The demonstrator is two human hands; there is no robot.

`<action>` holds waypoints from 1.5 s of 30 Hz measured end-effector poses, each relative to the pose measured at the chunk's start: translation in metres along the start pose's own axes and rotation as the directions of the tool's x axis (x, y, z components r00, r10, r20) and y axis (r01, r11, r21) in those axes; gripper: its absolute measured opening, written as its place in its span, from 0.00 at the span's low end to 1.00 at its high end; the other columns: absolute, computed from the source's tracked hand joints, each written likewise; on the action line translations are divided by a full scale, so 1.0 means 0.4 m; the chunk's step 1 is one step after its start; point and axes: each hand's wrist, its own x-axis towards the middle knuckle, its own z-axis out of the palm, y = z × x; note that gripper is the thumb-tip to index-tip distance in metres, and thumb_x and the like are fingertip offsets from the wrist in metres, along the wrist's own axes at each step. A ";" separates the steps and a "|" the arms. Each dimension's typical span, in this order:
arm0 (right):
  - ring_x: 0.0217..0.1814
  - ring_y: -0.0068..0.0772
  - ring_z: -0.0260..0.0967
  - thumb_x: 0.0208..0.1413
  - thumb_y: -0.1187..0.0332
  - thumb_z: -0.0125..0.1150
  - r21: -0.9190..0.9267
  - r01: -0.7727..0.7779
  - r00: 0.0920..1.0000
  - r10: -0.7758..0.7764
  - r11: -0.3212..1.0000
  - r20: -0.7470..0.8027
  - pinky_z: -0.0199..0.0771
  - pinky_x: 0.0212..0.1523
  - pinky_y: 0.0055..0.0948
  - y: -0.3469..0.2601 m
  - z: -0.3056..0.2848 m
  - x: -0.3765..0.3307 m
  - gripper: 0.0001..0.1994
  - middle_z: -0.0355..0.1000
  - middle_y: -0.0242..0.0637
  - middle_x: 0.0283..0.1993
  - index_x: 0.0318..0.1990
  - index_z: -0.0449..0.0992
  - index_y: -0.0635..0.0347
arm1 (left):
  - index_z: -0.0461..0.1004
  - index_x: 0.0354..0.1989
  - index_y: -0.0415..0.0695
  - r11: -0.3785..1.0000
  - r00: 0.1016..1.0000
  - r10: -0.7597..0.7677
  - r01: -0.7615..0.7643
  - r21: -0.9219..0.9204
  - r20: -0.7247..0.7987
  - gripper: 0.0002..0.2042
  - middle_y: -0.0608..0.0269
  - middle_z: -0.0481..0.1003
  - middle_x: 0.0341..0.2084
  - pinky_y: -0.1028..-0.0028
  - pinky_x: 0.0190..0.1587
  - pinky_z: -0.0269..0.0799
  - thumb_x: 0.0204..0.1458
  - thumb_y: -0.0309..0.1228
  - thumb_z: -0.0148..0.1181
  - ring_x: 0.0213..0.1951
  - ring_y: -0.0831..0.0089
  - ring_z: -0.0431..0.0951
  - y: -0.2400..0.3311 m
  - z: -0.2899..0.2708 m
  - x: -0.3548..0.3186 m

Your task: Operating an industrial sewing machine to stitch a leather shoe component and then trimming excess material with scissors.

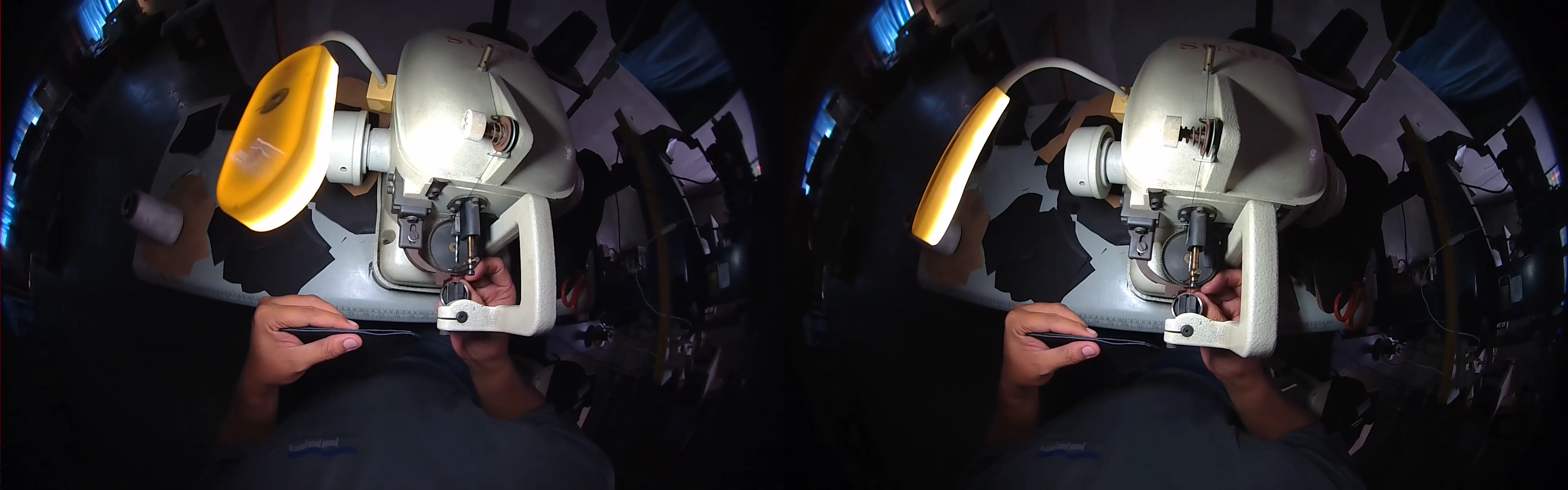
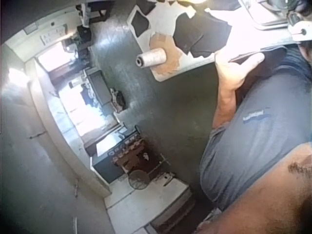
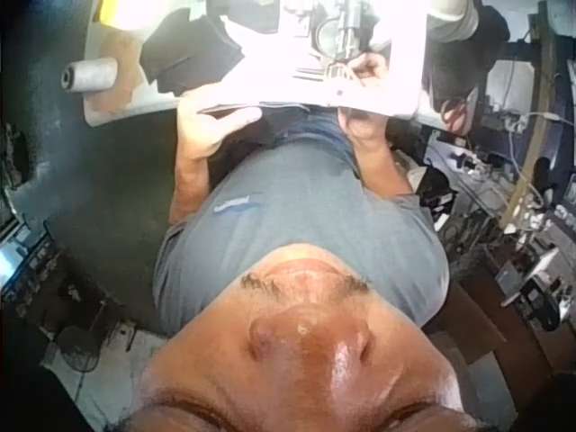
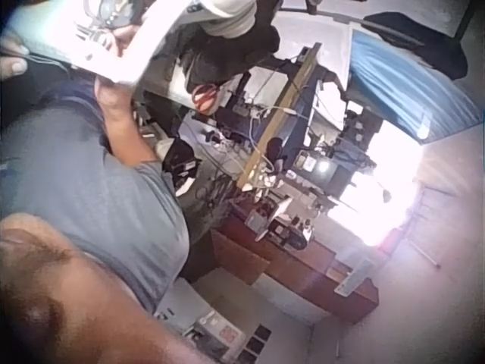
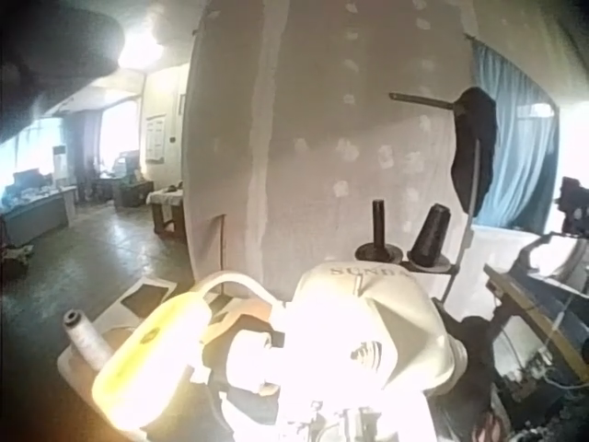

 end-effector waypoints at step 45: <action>0.40 0.24 0.77 0.60 0.77 0.70 -0.129 -0.350 0.936 0.340 0.928 -0.093 0.76 0.44 0.25 -0.165 0.066 0.025 0.09 0.79 0.36 0.40 0.46 0.77 0.65 | 0.88 0.36 0.36 0.999 0.999 0.039 -0.040 0.036 0.009 0.08 0.54 0.86 0.30 0.75 0.39 0.79 0.48 0.23 0.79 0.32 0.71 0.86 -0.014 0.008 0.037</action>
